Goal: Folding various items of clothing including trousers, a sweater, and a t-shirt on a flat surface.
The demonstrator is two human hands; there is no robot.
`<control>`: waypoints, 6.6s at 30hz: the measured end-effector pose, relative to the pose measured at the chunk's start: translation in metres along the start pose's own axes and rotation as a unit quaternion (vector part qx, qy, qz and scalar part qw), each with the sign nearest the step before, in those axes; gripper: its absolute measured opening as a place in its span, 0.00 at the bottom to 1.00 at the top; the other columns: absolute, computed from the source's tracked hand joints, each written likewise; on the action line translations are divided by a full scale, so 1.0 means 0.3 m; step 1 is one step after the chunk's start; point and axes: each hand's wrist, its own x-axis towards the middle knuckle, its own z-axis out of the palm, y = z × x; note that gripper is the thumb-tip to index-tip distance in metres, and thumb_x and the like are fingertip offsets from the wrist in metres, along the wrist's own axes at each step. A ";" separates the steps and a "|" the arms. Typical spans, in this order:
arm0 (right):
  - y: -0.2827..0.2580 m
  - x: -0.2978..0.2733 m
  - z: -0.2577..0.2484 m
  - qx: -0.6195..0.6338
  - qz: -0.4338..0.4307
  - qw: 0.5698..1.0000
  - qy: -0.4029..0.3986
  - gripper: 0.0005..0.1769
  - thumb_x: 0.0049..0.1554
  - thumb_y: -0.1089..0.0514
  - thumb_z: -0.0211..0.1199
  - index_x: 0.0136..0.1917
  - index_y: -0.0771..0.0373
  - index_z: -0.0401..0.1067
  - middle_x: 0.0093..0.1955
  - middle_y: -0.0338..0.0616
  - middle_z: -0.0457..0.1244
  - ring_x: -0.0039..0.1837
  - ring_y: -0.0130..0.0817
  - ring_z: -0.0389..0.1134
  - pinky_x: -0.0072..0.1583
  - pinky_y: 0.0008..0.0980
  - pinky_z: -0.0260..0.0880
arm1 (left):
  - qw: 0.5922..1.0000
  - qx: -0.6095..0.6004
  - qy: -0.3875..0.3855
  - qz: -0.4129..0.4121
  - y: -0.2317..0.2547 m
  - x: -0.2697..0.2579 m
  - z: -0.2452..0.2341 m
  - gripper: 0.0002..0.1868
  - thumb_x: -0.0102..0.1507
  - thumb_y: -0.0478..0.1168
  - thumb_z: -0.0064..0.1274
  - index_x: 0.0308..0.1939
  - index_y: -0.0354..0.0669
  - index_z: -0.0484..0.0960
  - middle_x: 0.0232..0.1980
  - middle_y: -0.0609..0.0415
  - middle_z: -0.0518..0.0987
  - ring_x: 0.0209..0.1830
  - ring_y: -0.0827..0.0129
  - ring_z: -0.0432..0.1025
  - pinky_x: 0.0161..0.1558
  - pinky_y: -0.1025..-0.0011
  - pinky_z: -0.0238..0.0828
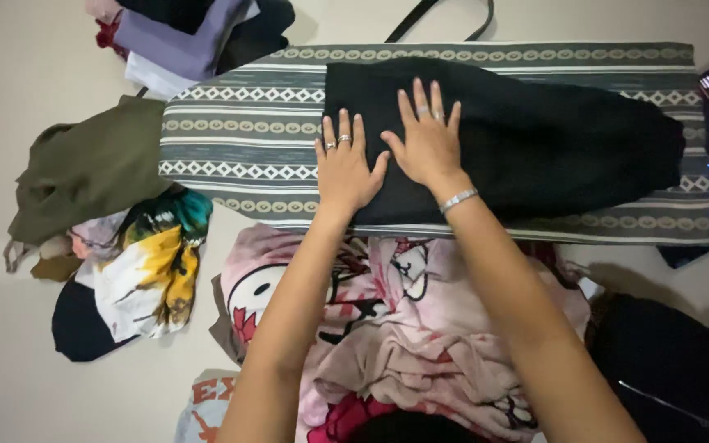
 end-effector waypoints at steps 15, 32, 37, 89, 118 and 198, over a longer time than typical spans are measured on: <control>0.062 -0.047 0.092 0.097 0.007 0.977 0.192 0.31 0.58 0.47 0.71 0.70 0.62 0.69 0.76 0.65 0.53 0.78 0.62 0.50 0.75 0.59 0.49 | 0.956 -0.199 0.055 -0.207 -0.049 0.014 -0.161 0.34 0.62 0.58 0.53 0.62 0.37 0.76 0.53 0.35 0.81 0.53 0.39 0.76 0.53 0.50 0.71; 0.293 -0.073 -0.003 -0.114 -0.010 0.966 0.233 0.13 0.62 0.58 0.63 0.60 0.61 0.75 0.60 0.51 0.65 0.62 0.51 0.65 0.63 0.53 0.57 | 0.975 -0.027 0.090 -0.200 -0.425 0.010 -0.268 0.27 0.59 0.53 0.64 0.53 0.38 0.83 0.48 0.34 0.79 0.52 0.36 0.72 0.49 0.45 0.69; 0.288 -0.055 0.019 -0.041 -0.005 0.979 0.200 0.09 0.59 0.60 0.63 0.55 0.59 0.75 0.57 0.51 0.66 0.59 0.52 0.66 0.59 0.52 0.59 | 0.988 -0.087 0.130 -0.011 -0.122 -0.013 -0.276 0.20 0.61 0.44 0.64 0.55 0.42 0.82 0.58 0.43 0.79 0.64 0.45 0.71 0.65 0.50 0.67; 0.139 -0.172 -0.029 0.049 -0.111 0.992 0.024 0.30 0.60 0.39 0.62 0.71 0.54 0.70 0.77 0.56 0.56 0.79 0.57 0.50 0.76 0.63 0.41 | 0.995 -0.037 -0.030 0.082 0.071 -0.080 -0.082 0.41 0.61 0.69 0.52 0.74 0.56 0.70 0.81 0.39 0.55 0.82 0.46 0.46 0.77 0.44 0.37; 0.140 -0.179 -0.005 0.073 -0.086 0.992 0.057 0.31 0.59 0.38 0.63 0.70 0.55 0.72 0.77 0.56 0.58 0.79 0.54 0.54 0.77 0.62 0.43 | 0.873 -0.450 -0.068 -0.176 -0.442 0.051 -0.322 0.24 0.60 0.41 0.61 0.57 0.30 0.79 0.49 0.44 0.83 0.45 0.64 0.77 0.48 0.67 0.75; 0.687 -0.723 -0.132 0.427 0.274 0.848 0.157 0.52 0.45 0.48 0.81 0.73 0.69 0.58 0.70 0.57 0.61 0.71 0.45 0.63 0.70 0.40 0.64 | 0.553 -0.715 -0.356 -0.238 0.309 -0.201 0.045 0.28 0.56 0.31 0.57 0.61 0.32 0.75 0.52 0.46 0.82 0.50 0.57 0.79 0.58 0.59 0.76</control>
